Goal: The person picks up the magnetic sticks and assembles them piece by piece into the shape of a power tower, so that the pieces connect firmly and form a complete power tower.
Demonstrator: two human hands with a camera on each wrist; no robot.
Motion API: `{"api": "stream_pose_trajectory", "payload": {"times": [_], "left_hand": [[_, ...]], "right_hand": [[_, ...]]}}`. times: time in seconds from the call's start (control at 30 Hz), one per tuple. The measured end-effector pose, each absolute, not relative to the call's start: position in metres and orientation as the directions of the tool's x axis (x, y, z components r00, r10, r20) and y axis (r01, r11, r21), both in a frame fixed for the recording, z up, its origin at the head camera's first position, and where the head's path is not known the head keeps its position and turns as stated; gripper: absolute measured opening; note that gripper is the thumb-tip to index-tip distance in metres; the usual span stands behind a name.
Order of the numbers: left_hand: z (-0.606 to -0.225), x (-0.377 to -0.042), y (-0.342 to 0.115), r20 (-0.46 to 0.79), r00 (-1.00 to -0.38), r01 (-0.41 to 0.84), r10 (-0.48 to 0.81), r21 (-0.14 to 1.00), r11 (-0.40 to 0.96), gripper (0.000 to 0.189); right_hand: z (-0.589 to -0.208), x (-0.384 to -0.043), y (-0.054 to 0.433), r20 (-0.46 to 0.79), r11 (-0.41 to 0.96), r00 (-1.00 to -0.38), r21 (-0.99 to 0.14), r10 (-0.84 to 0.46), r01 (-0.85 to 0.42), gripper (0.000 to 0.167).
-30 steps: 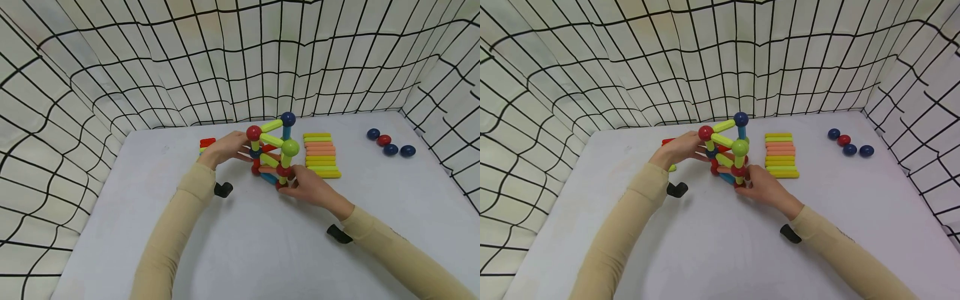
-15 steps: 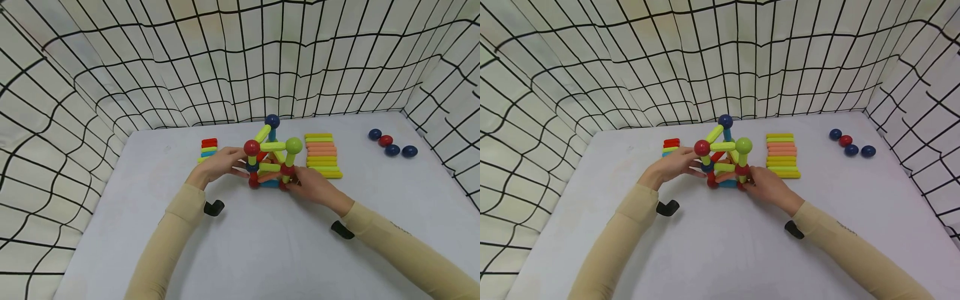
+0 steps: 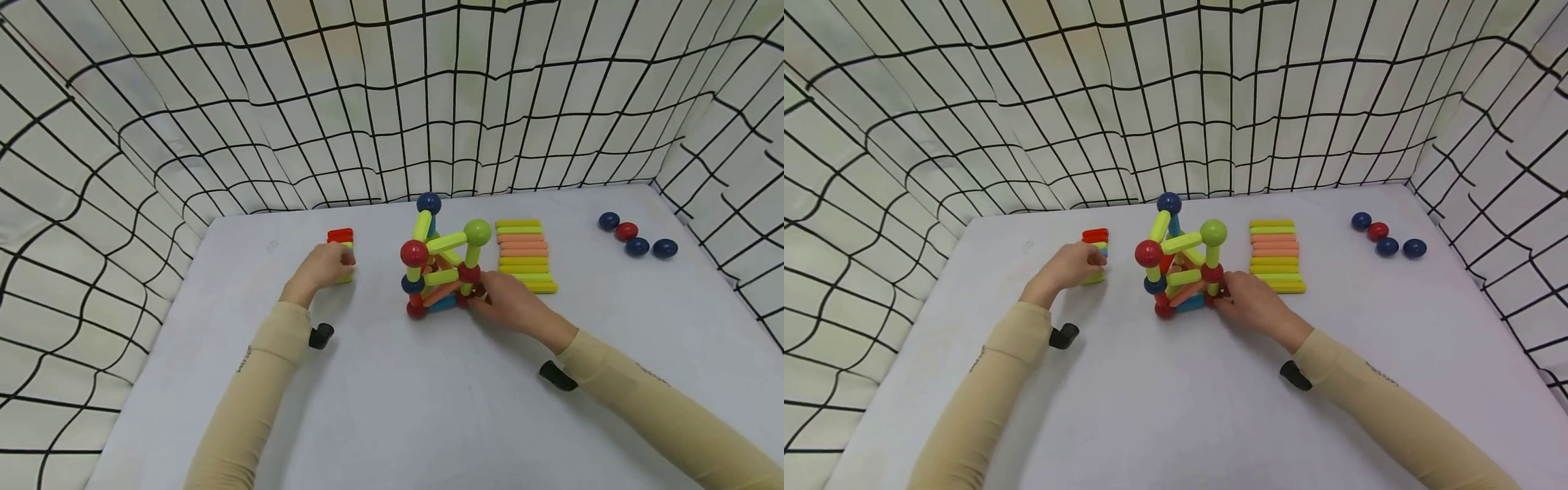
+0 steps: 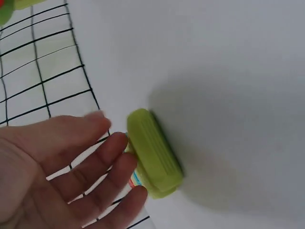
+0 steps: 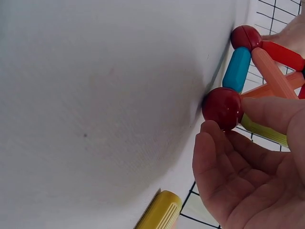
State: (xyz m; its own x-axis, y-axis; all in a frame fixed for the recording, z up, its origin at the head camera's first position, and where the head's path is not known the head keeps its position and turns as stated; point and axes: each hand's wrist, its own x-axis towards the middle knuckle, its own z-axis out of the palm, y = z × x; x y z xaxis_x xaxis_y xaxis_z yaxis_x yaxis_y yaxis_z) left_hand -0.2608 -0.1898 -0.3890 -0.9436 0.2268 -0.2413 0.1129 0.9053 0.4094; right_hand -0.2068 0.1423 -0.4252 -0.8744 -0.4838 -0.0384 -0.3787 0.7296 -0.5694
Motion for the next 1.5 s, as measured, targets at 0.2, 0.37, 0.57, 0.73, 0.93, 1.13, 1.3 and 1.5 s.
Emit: {"api": "stream_pose_trajectory", "payload": {"times": [0.2,0.37,0.57,0.73,0.93,1.13,1.3,1.5], "left_hand": [[-0.393,-0.262,-0.186,-0.394,-0.896,0.098,0.204,0.273,0.957,0.021],[-0.387,-0.261,-0.177,-0.452,-0.87,0.125,0.199,0.189,0.974,0.025],[-0.385,-0.264,-0.175,-0.438,-0.86,0.155,0.263,0.266,0.951,0.024],[-0.378,-0.27,-0.172,-0.396,-0.864,0.056,0.31,0.538,0.841,0.027],[-0.375,-0.273,-0.165,-0.298,-0.909,-0.049,0.29,0.769,0.637,0.035],[-0.38,-0.277,-0.162,-0.248,-0.942,-0.103,0.228,0.857,0.506,0.038],[-0.385,-0.282,-0.161,-0.243,-0.947,-0.149,0.211,0.912,0.383,0.043],[-0.383,-0.29,-0.153,-0.223,-0.956,-0.179,0.189,0.958,0.222,0.049]], "right_hand": [[-0.425,-0.205,0.142,-0.017,0.727,-0.87,-0.558,-0.493,-0.401,0.026],[-0.427,-0.205,0.143,-0.002,0.726,-0.868,-0.549,-0.496,-0.414,0.027],[-0.428,-0.204,0.142,0.006,0.728,-0.866,-0.54,-0.5,-0.423,0.03],[-0.428,-0.205,0.142,0.01,0.723,-0.864,-0.542,-0.504,-0.429,0.028],[-0.426,-0.205,0.144,-0.015,0.721,-0.865,-0.559,-0.502,-0.409,0.029],[-0.423,-0.206,0.147,-0.022,0.706,-0.862,-0.585,-0.506,-0.4,0.028],[-0.423,-0.206,0.147,-0.017,0.701,-0.858,-0.585,-0.513,-0.408,0.028],[-0.423,-0.206,0.148,-0.027,0.701,-0.857,-0.589,-0.515,-0.403,0.028]]}}
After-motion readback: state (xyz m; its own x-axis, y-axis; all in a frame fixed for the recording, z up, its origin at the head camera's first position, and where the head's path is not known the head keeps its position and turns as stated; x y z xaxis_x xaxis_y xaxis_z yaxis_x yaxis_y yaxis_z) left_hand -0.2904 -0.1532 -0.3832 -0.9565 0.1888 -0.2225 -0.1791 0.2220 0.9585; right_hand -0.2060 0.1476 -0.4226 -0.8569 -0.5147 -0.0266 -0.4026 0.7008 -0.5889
